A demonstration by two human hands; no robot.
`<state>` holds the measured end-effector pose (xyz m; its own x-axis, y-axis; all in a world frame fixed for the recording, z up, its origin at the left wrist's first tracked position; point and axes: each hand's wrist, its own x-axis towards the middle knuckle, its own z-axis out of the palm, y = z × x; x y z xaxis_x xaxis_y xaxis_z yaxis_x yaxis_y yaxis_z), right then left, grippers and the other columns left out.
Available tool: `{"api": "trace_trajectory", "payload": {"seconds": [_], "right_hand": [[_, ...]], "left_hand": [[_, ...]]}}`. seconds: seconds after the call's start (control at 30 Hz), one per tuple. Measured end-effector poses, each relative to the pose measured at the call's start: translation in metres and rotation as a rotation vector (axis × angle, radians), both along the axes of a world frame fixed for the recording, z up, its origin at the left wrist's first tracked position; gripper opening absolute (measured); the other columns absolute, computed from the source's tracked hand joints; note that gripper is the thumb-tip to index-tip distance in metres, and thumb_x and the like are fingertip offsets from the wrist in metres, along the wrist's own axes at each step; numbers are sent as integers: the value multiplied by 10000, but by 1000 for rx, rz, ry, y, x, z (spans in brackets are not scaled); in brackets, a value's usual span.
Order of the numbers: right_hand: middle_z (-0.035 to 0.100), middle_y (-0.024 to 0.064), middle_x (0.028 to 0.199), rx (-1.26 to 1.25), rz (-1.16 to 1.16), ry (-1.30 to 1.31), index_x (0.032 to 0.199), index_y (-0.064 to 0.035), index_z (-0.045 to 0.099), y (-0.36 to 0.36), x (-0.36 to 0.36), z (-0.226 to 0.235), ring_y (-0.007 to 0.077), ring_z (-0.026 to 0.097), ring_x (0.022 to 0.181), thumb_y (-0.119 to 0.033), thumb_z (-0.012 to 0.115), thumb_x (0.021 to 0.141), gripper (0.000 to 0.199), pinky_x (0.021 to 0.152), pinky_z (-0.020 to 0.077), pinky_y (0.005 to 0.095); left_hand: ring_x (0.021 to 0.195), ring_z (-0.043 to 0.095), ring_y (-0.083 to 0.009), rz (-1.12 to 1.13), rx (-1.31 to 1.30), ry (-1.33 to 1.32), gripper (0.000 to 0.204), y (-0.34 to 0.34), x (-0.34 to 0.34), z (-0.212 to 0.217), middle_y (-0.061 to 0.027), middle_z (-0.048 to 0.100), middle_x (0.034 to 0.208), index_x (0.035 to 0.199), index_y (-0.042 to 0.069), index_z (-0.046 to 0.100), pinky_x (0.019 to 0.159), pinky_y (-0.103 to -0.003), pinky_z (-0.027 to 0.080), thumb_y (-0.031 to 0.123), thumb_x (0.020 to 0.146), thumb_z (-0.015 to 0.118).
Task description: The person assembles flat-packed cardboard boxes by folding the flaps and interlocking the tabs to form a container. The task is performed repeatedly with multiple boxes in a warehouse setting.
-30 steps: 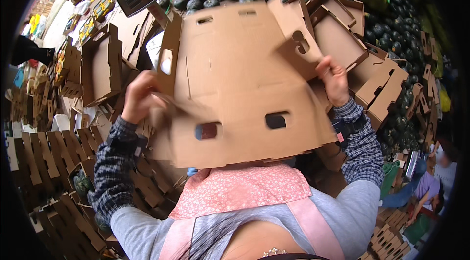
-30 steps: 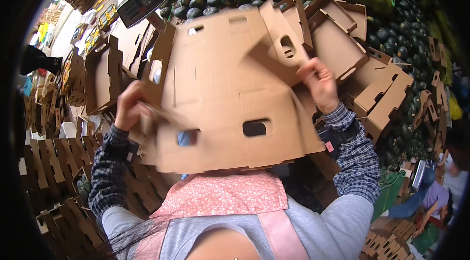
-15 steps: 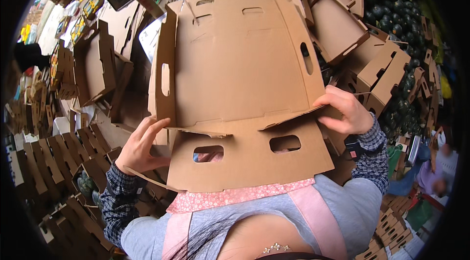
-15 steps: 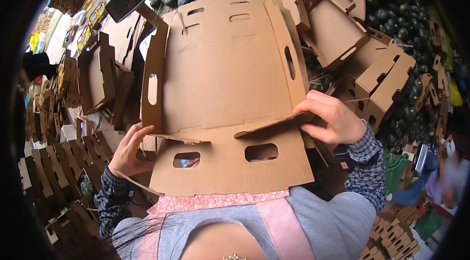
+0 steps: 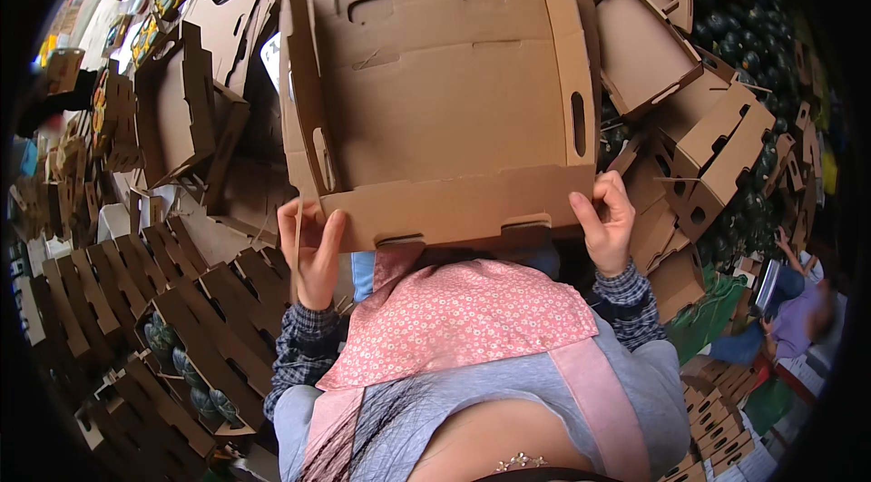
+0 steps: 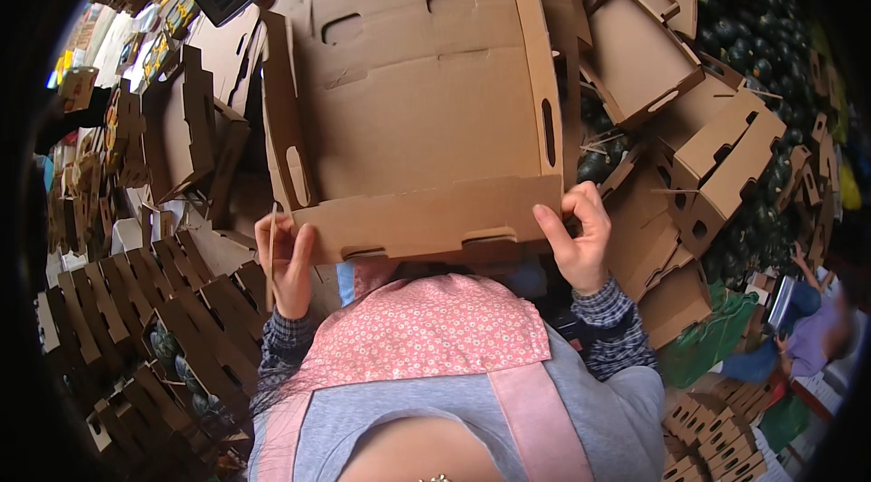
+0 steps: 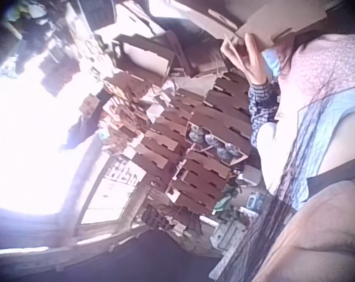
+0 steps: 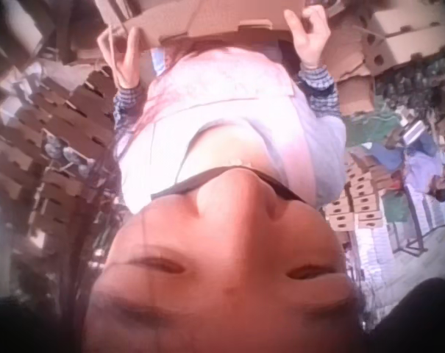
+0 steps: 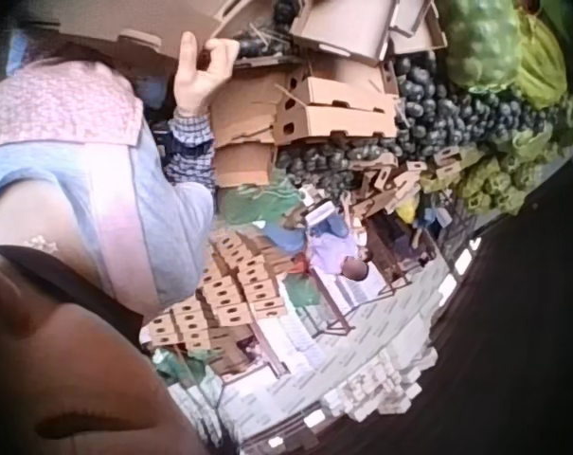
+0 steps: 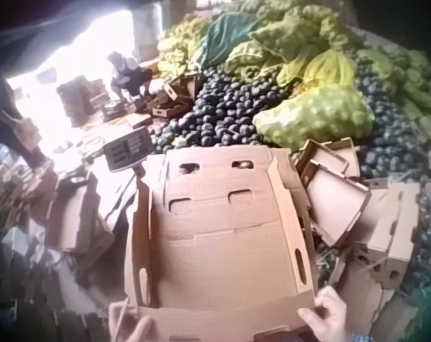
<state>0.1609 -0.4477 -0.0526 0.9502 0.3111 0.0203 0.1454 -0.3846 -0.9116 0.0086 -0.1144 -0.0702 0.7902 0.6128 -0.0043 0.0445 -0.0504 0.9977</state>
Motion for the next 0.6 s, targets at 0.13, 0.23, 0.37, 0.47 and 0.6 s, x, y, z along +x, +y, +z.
{"api": "trace_trajectory", "payload": {"seconds": [0.13,0.23,0.37,0.47,0.6], "right_hand": [[487,189,1133,-339,-200,-701,1100,13,574,34,-11,-4,314,502,1021,-156,816,758,451,914,416,398],[486,164,1273,-485,320,-788,1231,5,553,42,10,20,317,434,1195,-340,790,756,633,1022,378,445],[471,98,1335,-755,708,-706,1299,-48,542,62,18,39,266,414,1241,-391,769,688,737,1089,328,460],[508,89,1224,-768,719,-740,1266,-45,563,68,17,34,245,477,1124,-243,728,699,623,1008,378,427],[530,81,979,-737,775,-691,1173,-43,596,67,20,10,248,520,919,-79,642,676,500,829,442,376]], "left_hand": [[776,421,-42,-48,449,59,373,5,11,-22,17,452,881,1243,79,470,671,-184,345,-28,912,604],[758,429,-48,31,102,2,333,11,11,-25,13,464,873,1253,69,471,673,-195,353,0,944,572],[839,481,-77,58,-22,-7,330,22,14,-12,-19,522,970,1316,54,409,757,-223,405,128,1005,492],[1120,482,-149,252,145,26,451,19,11,14,-87,515,1229,1402,53,327,963,-310,395,267,1025,453],[1285,427,-258,-304,1227,28,592,10,10,61,-129,471,1346,1439,188,377,1126,-522,237,389,924,587]]}}
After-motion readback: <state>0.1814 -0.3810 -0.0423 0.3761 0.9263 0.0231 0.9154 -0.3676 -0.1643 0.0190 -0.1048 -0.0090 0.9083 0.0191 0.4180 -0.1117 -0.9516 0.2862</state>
